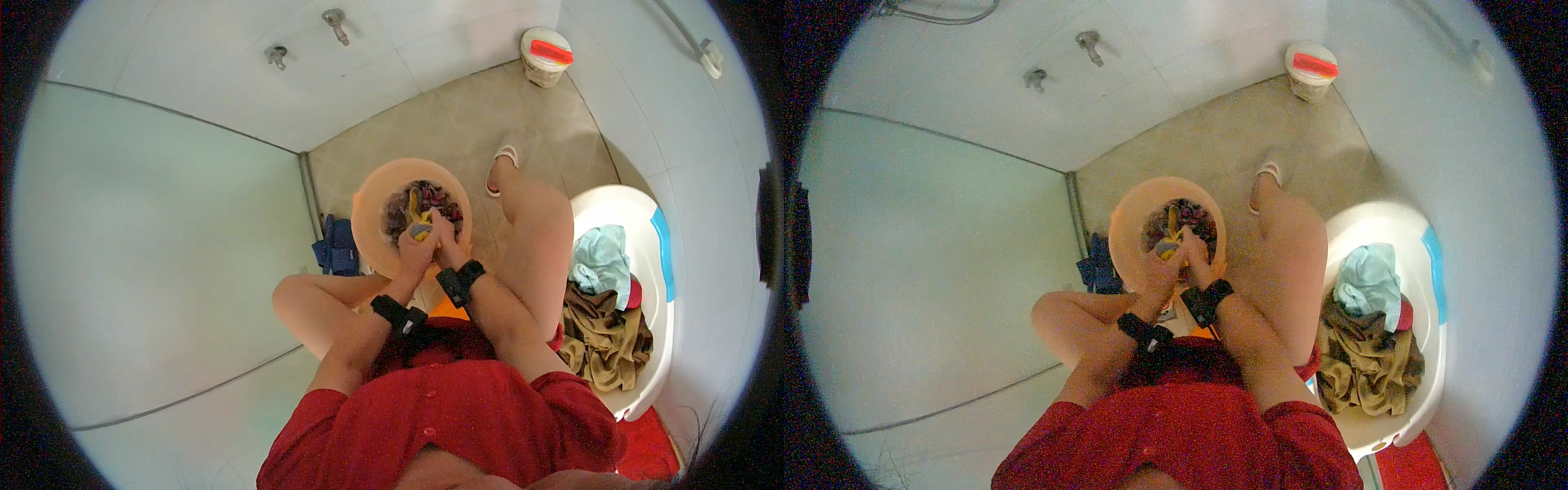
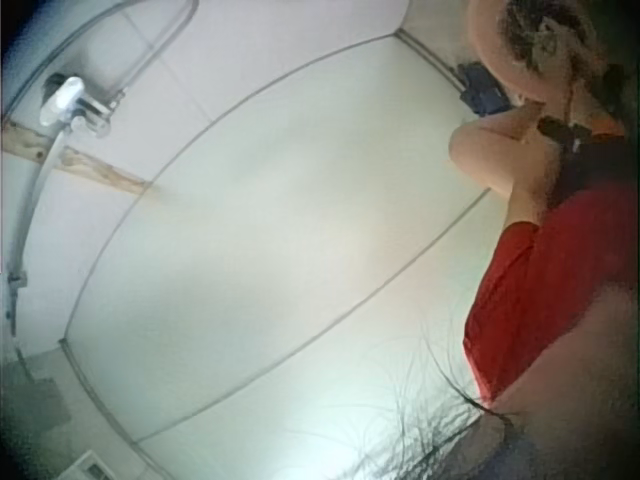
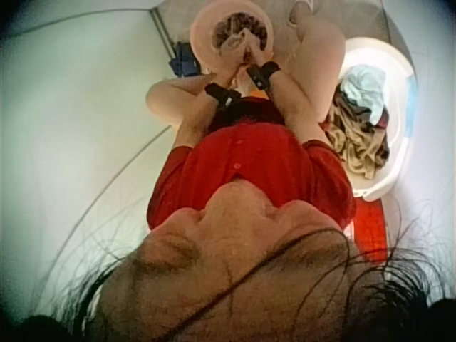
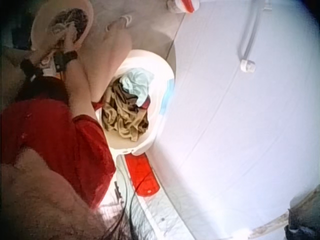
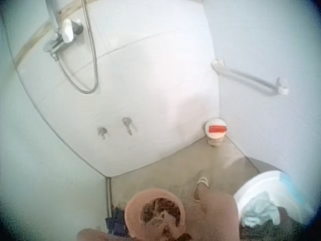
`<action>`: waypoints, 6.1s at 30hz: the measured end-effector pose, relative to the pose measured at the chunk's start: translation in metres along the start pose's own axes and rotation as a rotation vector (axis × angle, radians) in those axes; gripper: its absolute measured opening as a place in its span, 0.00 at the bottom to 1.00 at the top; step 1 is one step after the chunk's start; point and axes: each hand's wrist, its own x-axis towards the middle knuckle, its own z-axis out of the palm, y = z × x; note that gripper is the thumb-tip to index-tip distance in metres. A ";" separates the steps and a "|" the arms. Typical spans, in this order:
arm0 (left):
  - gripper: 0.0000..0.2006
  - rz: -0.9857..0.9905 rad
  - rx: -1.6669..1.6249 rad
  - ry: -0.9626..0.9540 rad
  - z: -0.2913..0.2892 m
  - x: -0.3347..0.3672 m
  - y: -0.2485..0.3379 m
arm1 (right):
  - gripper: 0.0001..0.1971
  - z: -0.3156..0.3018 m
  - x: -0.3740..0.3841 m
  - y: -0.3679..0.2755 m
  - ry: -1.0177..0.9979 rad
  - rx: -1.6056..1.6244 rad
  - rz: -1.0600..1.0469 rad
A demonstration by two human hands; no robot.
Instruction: The person hand-washes several pieces of clothing in a small orange basin filled with soapy water. They scrub and rinse a yellow striped cloth, a dark patterned cloth, and a pink cloth, then place each item into a larger white basin containing other clothes.
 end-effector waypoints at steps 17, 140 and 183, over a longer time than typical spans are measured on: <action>0.18 0.218 0.377 0.327 -0.025 0.025 -0.022 | 0.19 -0.011 0.030 0.058 -0.165 -0.243 -0.038; 0.18 0.053 0.390 0.217 -0.038 0.049 0.005 | 0.21 -0.003 0.063 0.052 0.078 -1.149 -0.669; 0.17 0.404 0.936 0.177 -0.105 0.090 -0.071 | 0.13 0.033 -0.021 -0.008 -0.292 0.375 -0.211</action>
